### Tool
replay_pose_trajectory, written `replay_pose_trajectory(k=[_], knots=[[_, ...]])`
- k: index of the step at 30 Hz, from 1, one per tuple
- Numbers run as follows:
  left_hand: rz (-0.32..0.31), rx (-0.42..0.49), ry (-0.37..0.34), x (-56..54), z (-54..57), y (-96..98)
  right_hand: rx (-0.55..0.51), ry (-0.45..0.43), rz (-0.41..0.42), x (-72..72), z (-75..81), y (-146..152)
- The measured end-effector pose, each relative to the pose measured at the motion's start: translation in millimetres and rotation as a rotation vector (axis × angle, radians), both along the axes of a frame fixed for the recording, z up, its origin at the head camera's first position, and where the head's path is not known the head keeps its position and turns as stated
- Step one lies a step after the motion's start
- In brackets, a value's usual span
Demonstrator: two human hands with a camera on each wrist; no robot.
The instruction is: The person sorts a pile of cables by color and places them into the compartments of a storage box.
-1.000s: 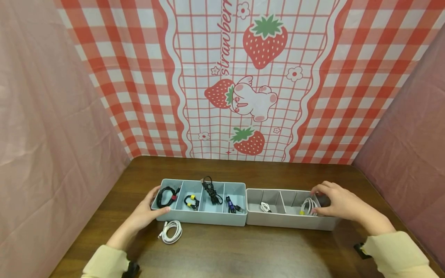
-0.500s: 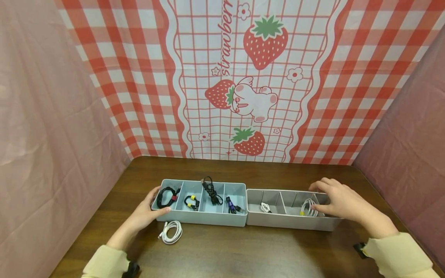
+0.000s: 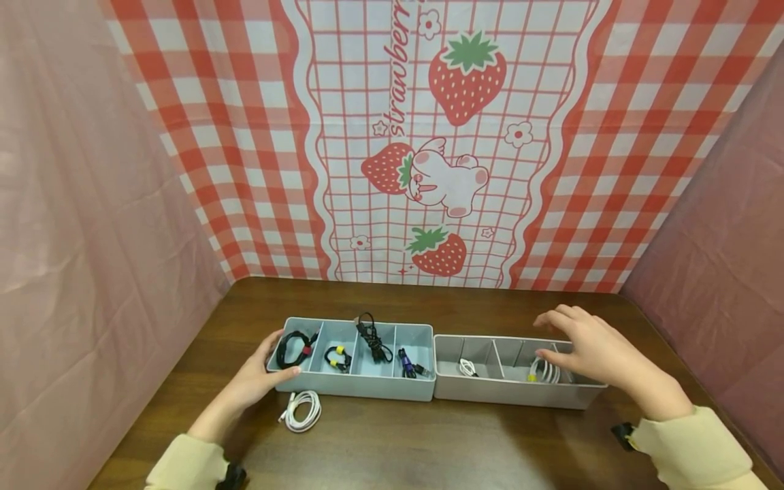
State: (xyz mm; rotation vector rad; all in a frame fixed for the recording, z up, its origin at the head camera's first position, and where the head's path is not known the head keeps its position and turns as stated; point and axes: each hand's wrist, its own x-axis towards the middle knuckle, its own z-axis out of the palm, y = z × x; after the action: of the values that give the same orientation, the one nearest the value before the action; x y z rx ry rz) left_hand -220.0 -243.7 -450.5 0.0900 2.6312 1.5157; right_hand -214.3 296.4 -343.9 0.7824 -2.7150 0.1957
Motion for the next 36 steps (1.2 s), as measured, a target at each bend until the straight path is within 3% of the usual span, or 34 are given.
replay_pose_trajectory(k=[8, 25, 36], knots=[[-0.004, 0.010, -0.007, 1.0, 1.8, 0.4, -0.012, 0.070, 0.015, 2.6, 6.6, -12], [0.000, 0.001, -0.012, -0.2, 0.1, -0.5, -0.075, 0.120, -0.010, 7.5, 22.0, -39], [-0.003, 0.004, -0.012, 0.5, 0.8, -0.3, -0.129, 0.160, 0.036, 9.2, 28.5, -61]])
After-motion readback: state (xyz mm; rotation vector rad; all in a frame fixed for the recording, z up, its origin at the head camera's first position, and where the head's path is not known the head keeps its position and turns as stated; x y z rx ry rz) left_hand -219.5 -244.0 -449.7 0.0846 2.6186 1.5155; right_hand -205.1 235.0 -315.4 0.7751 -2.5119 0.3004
